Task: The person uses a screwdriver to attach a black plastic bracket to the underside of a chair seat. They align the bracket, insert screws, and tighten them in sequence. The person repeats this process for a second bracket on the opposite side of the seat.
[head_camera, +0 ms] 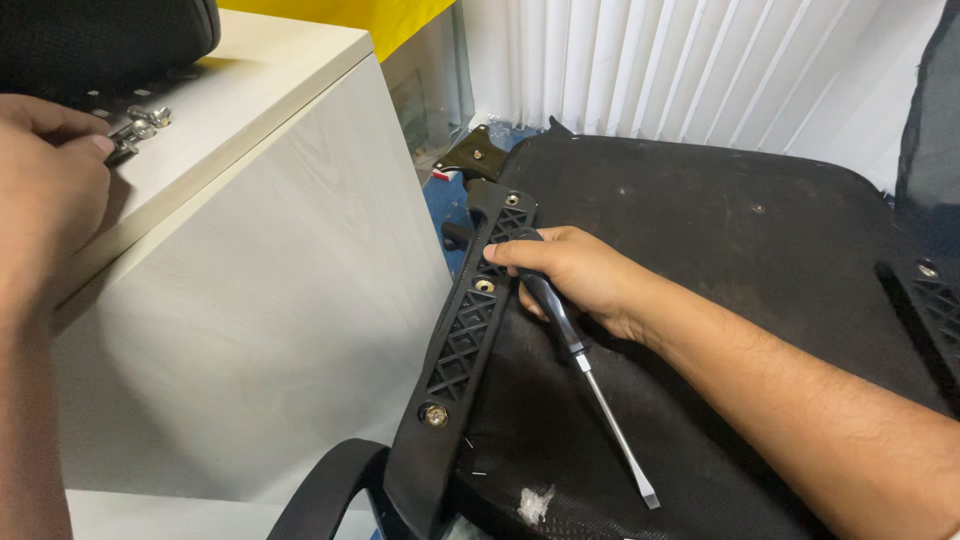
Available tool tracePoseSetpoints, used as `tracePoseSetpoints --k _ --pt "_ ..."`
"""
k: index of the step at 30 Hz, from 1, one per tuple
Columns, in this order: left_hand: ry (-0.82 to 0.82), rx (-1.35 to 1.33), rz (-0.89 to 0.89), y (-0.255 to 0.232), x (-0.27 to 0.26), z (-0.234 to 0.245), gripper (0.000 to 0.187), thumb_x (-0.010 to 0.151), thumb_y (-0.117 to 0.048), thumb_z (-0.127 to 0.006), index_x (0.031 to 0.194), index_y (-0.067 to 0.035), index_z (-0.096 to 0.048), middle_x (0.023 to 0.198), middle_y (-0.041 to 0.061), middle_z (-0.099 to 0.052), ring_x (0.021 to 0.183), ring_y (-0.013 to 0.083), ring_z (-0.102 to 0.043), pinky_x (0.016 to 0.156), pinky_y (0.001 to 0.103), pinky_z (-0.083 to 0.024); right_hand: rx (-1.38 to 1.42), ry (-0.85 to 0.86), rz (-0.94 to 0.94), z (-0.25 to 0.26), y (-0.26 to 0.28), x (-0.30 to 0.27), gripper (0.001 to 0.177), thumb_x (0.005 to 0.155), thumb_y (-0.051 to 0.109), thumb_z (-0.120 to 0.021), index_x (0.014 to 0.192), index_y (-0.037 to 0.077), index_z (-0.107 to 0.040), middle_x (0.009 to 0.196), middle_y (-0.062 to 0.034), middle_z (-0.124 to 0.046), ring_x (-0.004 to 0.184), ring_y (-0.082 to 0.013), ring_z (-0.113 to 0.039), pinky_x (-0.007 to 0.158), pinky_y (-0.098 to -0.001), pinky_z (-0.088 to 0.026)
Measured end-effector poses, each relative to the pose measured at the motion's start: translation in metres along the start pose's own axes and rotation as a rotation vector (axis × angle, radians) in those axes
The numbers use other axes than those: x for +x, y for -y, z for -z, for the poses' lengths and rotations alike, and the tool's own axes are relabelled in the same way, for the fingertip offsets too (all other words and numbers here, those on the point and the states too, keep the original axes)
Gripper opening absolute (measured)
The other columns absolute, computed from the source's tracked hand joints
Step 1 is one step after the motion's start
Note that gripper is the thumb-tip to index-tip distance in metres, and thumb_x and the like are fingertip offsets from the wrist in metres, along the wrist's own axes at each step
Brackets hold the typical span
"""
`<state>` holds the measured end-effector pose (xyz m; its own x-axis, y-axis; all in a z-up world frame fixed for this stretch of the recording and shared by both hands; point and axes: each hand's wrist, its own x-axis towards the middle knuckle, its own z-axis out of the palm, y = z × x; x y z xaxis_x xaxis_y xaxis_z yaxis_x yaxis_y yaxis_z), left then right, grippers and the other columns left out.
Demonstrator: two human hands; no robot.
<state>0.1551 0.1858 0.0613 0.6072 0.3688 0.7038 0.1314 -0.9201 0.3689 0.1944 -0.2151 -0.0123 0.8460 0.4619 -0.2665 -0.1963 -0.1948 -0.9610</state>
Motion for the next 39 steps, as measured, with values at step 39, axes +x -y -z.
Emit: tracePoseSetpoints --k 39 --pt "0.443 -0.971 -0.193 -0.125 -0.032 -0.036 0.001 0.103 -0.004 -0.070 0.103 -0.003 -0.069 0.114 0.010 -0.076 0.093 0.0127 -0.072 0.076 0.026 -0.059 0.280 0.026 -0.077 0.034 -0.013 0.016 0.019 0.085 0.021 -0.066 0.077 0.006 -0.058 0.063 -0.0072 -0.059 0.050 -0.0183 -0.062 0.048 -0.0294 -0.053"
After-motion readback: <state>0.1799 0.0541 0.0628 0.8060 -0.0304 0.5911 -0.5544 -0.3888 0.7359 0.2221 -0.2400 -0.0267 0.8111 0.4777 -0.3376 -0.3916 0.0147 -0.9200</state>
